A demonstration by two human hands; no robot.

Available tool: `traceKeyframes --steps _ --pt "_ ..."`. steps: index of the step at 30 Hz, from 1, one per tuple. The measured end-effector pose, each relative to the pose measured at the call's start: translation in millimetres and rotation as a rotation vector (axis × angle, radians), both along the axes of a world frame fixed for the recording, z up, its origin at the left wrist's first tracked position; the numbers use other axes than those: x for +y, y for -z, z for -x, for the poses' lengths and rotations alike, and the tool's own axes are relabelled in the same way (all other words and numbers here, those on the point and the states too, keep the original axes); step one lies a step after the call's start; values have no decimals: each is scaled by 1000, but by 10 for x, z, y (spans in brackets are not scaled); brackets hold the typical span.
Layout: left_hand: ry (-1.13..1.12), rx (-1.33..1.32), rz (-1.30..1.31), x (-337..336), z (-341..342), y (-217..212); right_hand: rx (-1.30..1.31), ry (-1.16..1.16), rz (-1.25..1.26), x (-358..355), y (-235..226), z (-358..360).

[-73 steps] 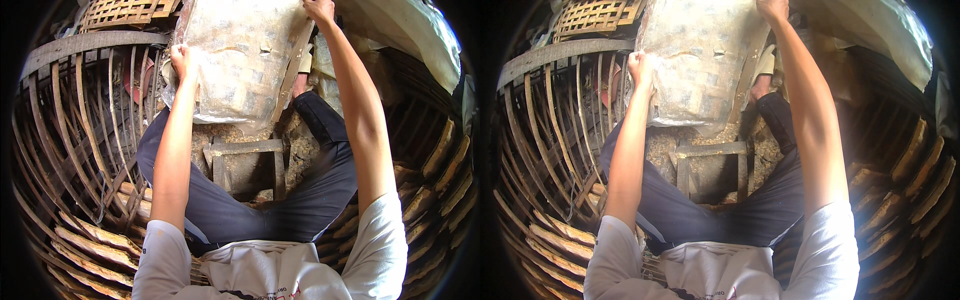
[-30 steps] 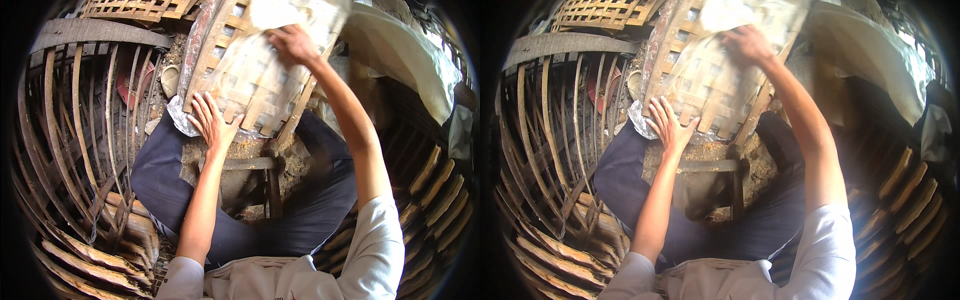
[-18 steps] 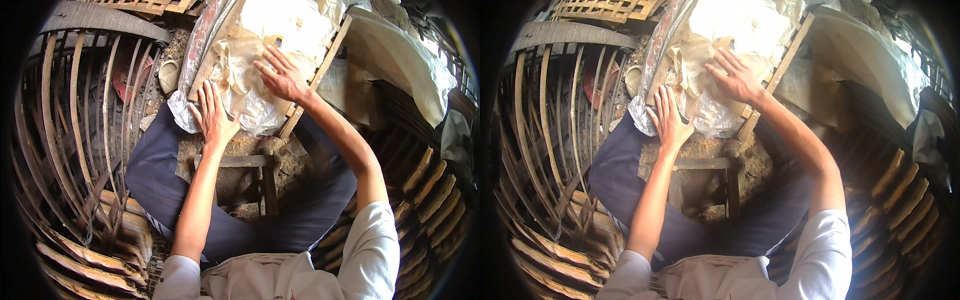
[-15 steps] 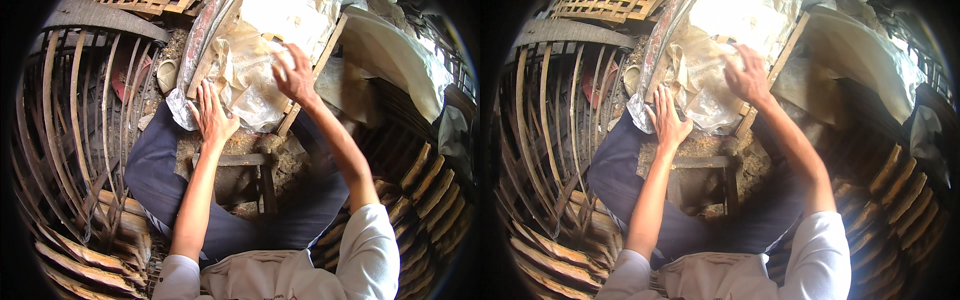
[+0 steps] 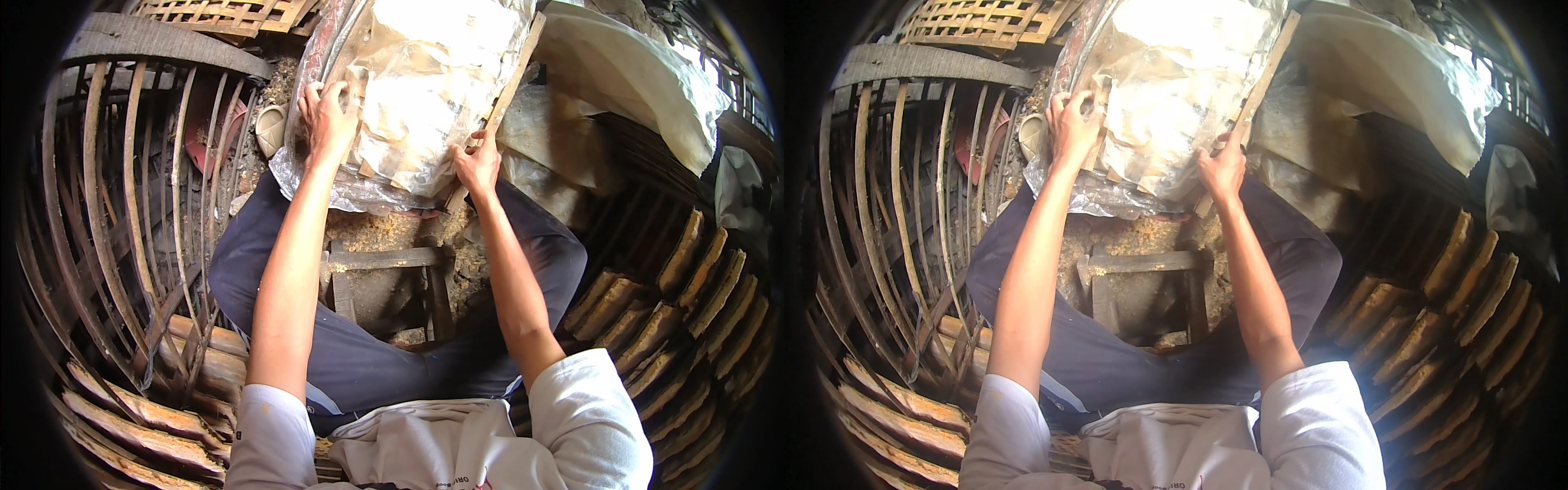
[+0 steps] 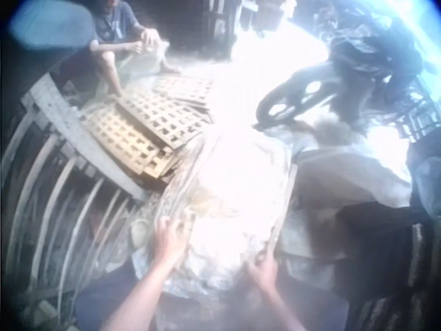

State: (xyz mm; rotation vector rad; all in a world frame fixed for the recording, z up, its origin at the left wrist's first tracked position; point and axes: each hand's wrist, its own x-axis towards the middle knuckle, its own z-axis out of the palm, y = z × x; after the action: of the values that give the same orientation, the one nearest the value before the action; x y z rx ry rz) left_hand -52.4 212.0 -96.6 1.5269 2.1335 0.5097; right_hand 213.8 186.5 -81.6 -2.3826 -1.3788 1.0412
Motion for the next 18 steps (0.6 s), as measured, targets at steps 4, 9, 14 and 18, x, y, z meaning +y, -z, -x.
traceKeyframes --steps 4,9,14,18 --pt "-1 -26 -148 -92 49 133 83 196 -108 -241 67 -79" --pt "8 -154 -168 -250 163 198 121 157 -223 -437 123 -115" --pt "113 -47 -32 25 105 57 168 315 -293 -368 249 -109" --pt "244 -27 48 289 103 111 254 320 -294 -313 336 -160"
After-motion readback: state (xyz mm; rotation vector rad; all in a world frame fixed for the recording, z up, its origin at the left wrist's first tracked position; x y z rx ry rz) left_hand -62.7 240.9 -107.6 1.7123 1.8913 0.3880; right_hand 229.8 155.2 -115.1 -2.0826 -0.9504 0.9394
